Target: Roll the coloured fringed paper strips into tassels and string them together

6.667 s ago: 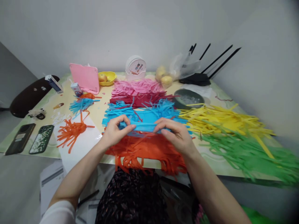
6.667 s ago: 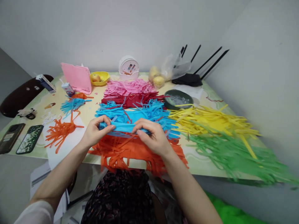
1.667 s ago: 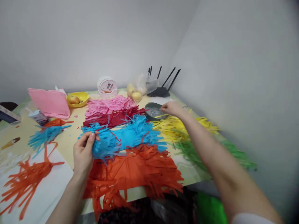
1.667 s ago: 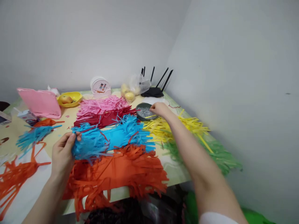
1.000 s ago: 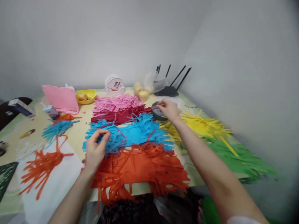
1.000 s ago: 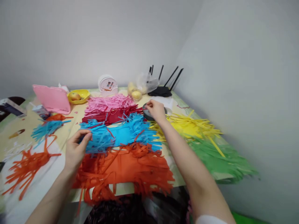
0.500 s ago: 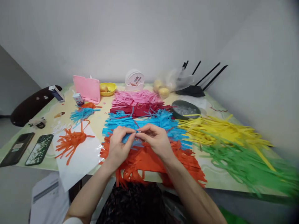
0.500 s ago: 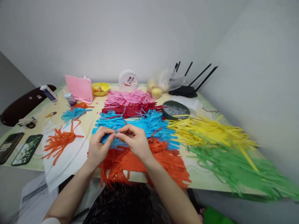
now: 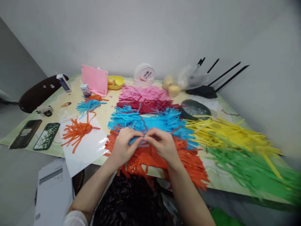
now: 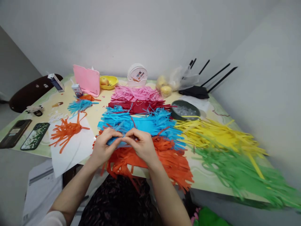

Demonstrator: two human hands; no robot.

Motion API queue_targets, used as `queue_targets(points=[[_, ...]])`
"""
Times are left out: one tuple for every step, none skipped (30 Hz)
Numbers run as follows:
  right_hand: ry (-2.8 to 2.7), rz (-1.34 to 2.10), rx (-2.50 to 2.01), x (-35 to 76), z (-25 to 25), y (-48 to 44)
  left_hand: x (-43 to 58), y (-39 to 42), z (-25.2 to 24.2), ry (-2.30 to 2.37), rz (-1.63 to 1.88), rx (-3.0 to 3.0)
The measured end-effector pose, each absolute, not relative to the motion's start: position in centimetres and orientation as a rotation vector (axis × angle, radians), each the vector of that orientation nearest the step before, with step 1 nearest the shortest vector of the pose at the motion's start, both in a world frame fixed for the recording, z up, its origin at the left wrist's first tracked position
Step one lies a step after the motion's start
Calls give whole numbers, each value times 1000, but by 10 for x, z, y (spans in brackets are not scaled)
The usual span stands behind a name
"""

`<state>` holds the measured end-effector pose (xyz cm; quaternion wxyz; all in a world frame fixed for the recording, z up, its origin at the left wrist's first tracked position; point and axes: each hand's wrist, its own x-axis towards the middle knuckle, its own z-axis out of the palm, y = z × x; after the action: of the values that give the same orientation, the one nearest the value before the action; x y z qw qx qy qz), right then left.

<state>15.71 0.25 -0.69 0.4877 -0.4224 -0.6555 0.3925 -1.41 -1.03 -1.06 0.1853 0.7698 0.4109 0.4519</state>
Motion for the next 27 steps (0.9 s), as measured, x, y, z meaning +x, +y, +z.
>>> queue_targets(points=[[-1607, 937, -1028, 157, -8, 1, -13, -12, -11, 1142, 1269, 2089], [-1620, 926, -1028, 158, -9, -1, -12, -13, -12, 1127, 1265, 2019], [-1628, 921, -1027, 159, -11, -3, -11, -15, -12, 1116, 1264, 1963], [-1627, 925, -1024, 160, -13, -5, -10, -17, -12, 1108, 1266, 1922], [-1610, 939, -1022, 160, -15, -7, -9, -19, -12, 1104, 1272, 1894], [-1577, 967, -1016, 161, -18, -10, -8, -20, -13, 1105, 1280, 1879], [-1533, 1004, -1008, 161, -20, -13, -7, -22, -13, 1109, 1289, 1874], [-1485, 1045, -999, 161, -23, -16, -6, -24, -13, 1114, 1297, 1876], [-1437, 1079, -993, 160, -25, -19, -5, -27, -13, 1123, 1303, 1882], [-1395, 1106, -992, 159, -27, -23, -4, -29, -14, 1137, 1309, 1890], [-1358, 1124, -996, 157, -28, -26, -2, -31, -14, 1158, 1316, 1897], [-1327, 1134, -1002, 156, -29, -29, -1, -33, -13, 1185, 1324, 1902], [-1299, 1138, -1008, 154, -28, -32, 0, -35, -13, 1216, 1331, 1907], [-1277, 1140, -1012, 153, -27, -34, 2, -37, -12, 1245, 1334, 1914], [-1264, 1137, -1017, 153, -26, -35, 3, -38, -11, 1269, 1333, 1925], [-1261, 1132, -1026, 153, -24, -35, 3, -38, -9, 1284, 1325, 1942], [-1265, 1123, -1036, 154, -22, -35, 4, -39, -8, 1290, 1315, 1968], [-1274, 1117, -1046, 155, -20, -33, 4, -38, -6, 1288, 1307, 1999], [-1287, 1112, -1057, 157, -17, -31, 4, -37, -5, 1282, 1301, 2032], [-1306, 1108, -1068, 160, -15, -29, 4, -35, -3, 1276, 1293, 2059], [-1333, 1109, -1079, 162, -13, -26, 3, -33, -2, 1268, 1282, 2080], [-1360, 1118, -1088, 164, -11, -23, 3, -30, 0, 1260, 1268, 2092], [-1379, 1136, -1092, 166, -10, -20, 3, -28, 1, 1255, 1253, 2095], [-1383, 1163, -1091, 167, -9, -17, 3, -25, 3, 1256, 1236, 2092], [-1367, 1195, -1082, 168, -8, -14, 3, -23, 4, 1259, 1222, 2087], [-1337, 1225, -1067, 168, -8, -12, 3, -21, 6, 1262, 1211, 2081], [-1301, 1245, -1052, 168, -8, -11, 4, -19, 7, 1263, 1200, 2074]])
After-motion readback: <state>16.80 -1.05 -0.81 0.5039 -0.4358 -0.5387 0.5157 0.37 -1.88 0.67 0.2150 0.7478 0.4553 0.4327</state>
